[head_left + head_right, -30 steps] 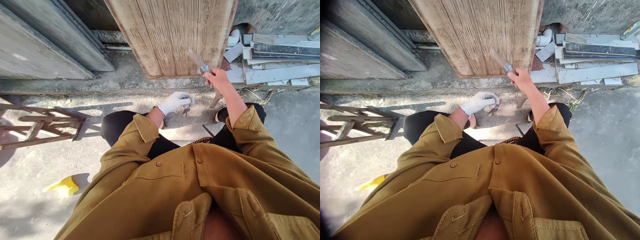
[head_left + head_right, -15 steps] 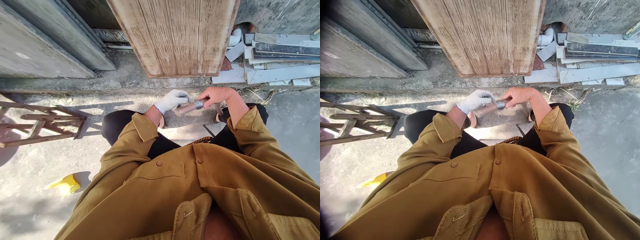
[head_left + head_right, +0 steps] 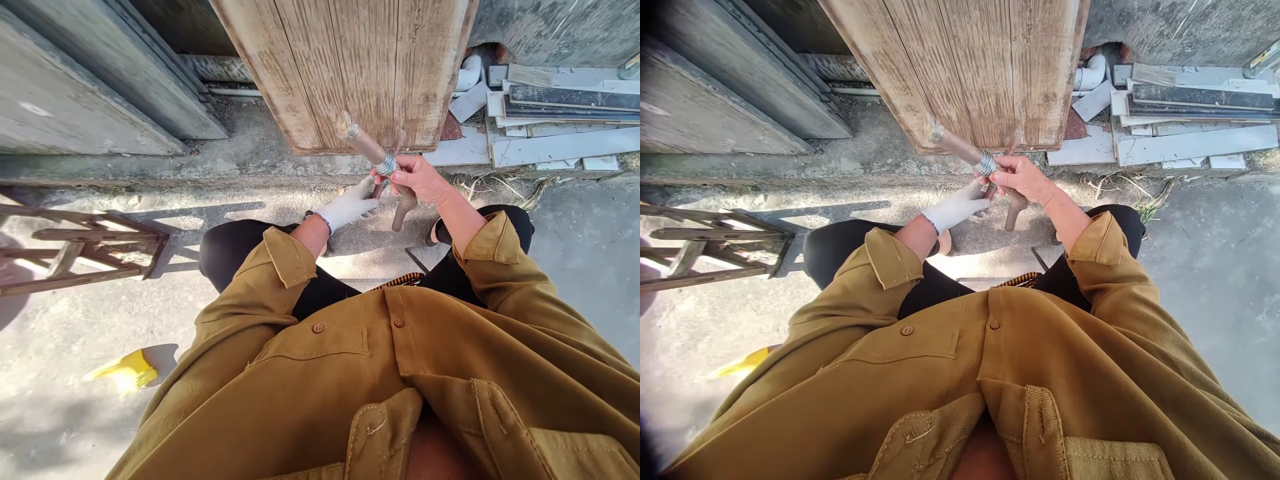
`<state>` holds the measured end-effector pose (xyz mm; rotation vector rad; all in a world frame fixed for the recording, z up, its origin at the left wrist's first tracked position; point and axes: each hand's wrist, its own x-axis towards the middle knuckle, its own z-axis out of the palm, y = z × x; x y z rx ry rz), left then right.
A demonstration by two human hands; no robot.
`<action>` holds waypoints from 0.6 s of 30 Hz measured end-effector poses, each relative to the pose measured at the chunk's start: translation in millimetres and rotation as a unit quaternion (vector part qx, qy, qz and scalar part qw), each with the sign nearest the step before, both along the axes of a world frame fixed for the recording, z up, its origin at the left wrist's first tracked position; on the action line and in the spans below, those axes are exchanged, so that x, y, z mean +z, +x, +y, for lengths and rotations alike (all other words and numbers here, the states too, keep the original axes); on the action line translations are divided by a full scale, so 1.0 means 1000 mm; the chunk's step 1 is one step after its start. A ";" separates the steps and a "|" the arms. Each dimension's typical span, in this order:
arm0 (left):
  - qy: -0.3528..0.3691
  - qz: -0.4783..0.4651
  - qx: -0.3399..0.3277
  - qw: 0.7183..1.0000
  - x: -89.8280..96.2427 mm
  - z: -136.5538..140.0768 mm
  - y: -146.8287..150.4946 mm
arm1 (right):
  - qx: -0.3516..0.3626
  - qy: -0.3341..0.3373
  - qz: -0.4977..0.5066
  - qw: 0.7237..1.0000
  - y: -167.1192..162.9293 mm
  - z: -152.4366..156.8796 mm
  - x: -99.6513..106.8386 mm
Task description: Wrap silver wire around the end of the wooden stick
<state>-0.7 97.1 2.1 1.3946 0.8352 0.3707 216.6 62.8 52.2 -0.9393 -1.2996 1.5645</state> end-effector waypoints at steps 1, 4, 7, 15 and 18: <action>-0.025 0.002 0.007 1.000 -0.001 0.000 0.000 | -0.017 -0.005 0.006 1.000 0.000 0.000 0.005; -0.117 -0.032 0.057 0.991 0.001 -0.003 0.000 | -0.066 -0.029 0.018 0.997 0.002 -0.003 0.020; -0.217 -0.091 0.070 0.969 0.000 -0.008 0.005 | -0.073 -0.047 0.039 0.996 0.001 -0.004 0.027; -0.129 -0.143 0.123 0.973 0.003 -0.010 0.030 | 0.021 -0.031 0.109 0.993 -0.011 -0.002 0.001; -0.082 -0.105 0.072 0.988 0.019 -0.010 0.027 | 0.065 -0.029 0.127 0.989 -0.014 -0.003 -0.003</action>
